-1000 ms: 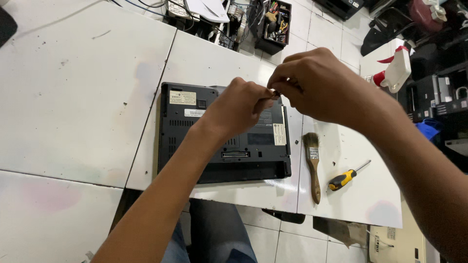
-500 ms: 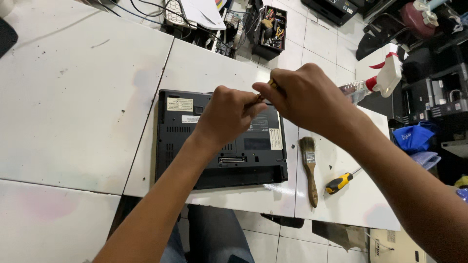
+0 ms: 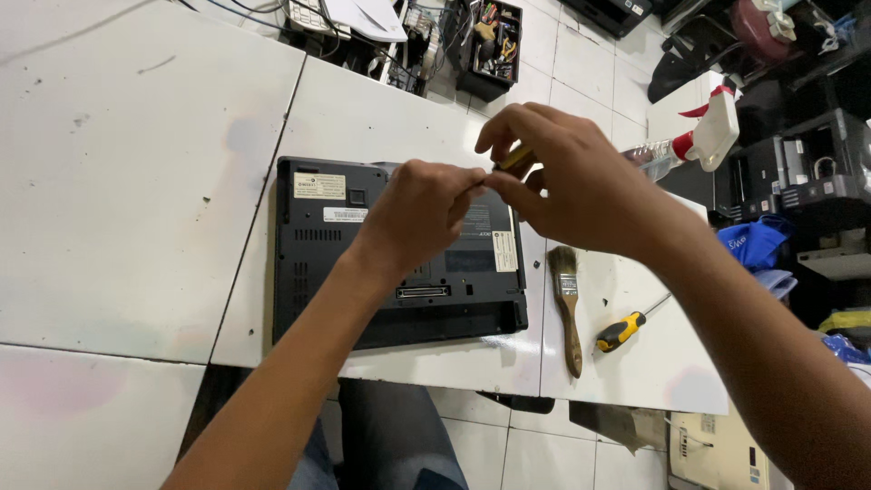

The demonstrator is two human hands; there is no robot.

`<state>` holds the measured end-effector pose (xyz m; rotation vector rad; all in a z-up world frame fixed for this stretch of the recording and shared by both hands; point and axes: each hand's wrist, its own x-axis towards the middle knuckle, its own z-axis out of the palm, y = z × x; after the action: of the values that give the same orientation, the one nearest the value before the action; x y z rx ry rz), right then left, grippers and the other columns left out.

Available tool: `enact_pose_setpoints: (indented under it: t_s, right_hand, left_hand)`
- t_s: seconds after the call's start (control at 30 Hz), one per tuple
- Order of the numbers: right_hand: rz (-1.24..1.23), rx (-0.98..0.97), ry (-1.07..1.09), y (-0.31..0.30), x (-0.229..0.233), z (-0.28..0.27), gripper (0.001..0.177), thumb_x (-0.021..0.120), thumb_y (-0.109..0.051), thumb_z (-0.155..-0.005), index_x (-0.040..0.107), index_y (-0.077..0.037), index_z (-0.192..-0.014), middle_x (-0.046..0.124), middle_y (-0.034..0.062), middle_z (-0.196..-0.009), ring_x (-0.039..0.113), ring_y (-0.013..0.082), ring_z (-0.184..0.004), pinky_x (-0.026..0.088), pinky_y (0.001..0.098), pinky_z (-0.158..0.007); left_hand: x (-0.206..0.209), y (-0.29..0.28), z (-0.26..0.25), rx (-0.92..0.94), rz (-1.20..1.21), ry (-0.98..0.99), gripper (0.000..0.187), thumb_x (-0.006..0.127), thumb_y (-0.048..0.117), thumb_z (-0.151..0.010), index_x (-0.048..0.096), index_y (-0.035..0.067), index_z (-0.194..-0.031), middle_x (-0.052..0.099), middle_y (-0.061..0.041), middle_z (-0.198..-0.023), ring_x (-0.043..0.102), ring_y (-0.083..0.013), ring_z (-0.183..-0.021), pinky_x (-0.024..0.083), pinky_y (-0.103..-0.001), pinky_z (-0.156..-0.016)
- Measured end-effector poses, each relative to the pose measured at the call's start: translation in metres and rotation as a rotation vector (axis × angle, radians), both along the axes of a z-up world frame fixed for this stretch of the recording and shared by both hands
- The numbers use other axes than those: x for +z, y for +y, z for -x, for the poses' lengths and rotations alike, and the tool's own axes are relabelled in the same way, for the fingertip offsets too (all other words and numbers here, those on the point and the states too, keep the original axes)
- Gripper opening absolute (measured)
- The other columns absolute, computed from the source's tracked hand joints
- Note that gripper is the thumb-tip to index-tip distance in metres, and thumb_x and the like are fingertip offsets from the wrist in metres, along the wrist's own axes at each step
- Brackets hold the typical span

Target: The person uses a screwdriver to remove and then reinsert screws into the bottom panel of a laptop. They flip the laptop over, open the lid, and press keys on the keyboard before closing the lid again.

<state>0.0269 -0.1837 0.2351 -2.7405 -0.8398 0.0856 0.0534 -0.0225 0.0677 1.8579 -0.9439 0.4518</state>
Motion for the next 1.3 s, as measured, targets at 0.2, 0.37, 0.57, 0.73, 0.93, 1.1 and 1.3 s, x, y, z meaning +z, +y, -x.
enact_pose_setpoints:
  t_s: [0.2, 0.37, 0.57, 0.73, 0.93, 1.1, 1.3]
  right_hand:
    - [0.088, 0.094, -0.145, -0.014, -0.003, -0.01, 0.014, 0.076, -0.006, -0.102, 0.08, -0.006, -0.115, 0.083, 0.0045, -0.086, 0.081, 0.0205, -0.077, 0.061, 0.035, -0.072]
    - [0.036, 0.079, -0.203, 0.001, -0.014, -0.005, 0.021, 0.072, -0.019, -0.112, 0.068, 0.0, -0.103, 0.074, 0.0118, -0.075, 0.068, 0.0299, -0.053, 0.047, 0.0387, -0.049]
    - [0.277, 0.125, 0.081, 0.007, 0.017, -0.006, 0.017, 0.06, -0.014, -0.11, 0.07, -0.003, -0.116, 0.08, 0.0131, -0.104, 0.075, 0.0358, -0.084, 0.054, 0.051, -0.071]
    - [0.111, -0.003, -0.05, -0.009, -0.021, -0.004, 0.048, 0.067, -0.035, -0.116, 0.054, -0.003, -0.082, 0.05, 0.0076, -0.054, 0.044, 0.0221, -0.045, 0.032, 0.04, -0.048]
    - [0.091, -0.067, -0.116, 0.006, -0.024, 0.003, 0.04, 0.072, -0.03, -0.114, 0.063, -0.005, -0.084, 0.061, 0.0092, -0.059, 0.048, 0.0215, -0.044, 0.038, 0.037, -0.047]
    - [0.423, -0.02, 0.092, 0.024, 0.017, 0.005, 0.032, 0.074, -0.013, -0.099, 0.071, -0.004, -0.129, 0.07, 0.0169, -0.119, 0.072, 0.0305, -0.092, 0.061, 0.0442, -0.072]
    - [0.807, 0.127, 0.076, 0.009, -0.002, 0.0, 0.018, 0.058, -0.001, -0.104, 0.069, -0.006, -0.118, 0.07, 0.0132, -0.099, 0.073, 0.0285, -0.073, 0.06, 0.0438, -0.064]
  left_hand:
    - [0.015, 0.007, 0.0, -0.057, 0.018, 0.142, 0.016, 0.076, 0.013, -0.099, 0.081, 0.0, -0.108, 0.078, -0.008, -0.074, 0.066, -0.0167, -0.057, 0.051, -0.035, -0.057]
    - [0.008, 0.008, -0.002, -0.005, 0.013, 0.064, 0.035, 0.071, 0.019, -0.109, 0.061, 0.005, -0.078, 0.059, -0.008, -0.058, 0.051, -0.0209, -0.047, 0.04, -0.04, -0.052]
    - [0.035, 0.019, -0.006, -0.199, -0.124, 0.424, 0.021, 0.076, 0.011, -0.103, 0.079, 0.002, -0.083, 0.077, -0.006, -0.068, 0.066, -0.0047, -0.062, 0.042, -0.028, -0.05]
    - [0.02, 0.005, 0.02, 0.131, 0.137, 0.095, 0.046, 0.097, 0.014, -0.091, 0.059, 0.008, -0.067, 0.041, -0.001, -0.053, 0.033, -0.0103, -0.058, 0.034, -0.033, -0.053]
    - [0.017, 0.018, 0.001, -0.118, 0.066, 0.185, 0.009, 0.08, 0.01, -0.098, 0.083, 0.002, -0.094, 0.083, -0.009, -0.083, 0.083, -0.0181, -0.072, 0.068, -0.03, -0.07]
    - [0.032, 0.002, -0.016, -0.23, -0.115, 0.375, 0.016, 0.072, 0.007, -0.098, 0.083, 0.006, -0.086, 0.083, -0.007, -0.08, 0.081, -0.0133, -0.068, 0.069, -0.027, -0.067]
    - [0.027, 0.008, -0.013, -0.249, -0.096, 0.53, 0.012, 0.082, 0.019, -0.096, 0.086, 0.009, -0.089, 0.077, -0.002, -0.07, 0.064, -0.0085, -0.062, 0.055, -0.026, -0.064]
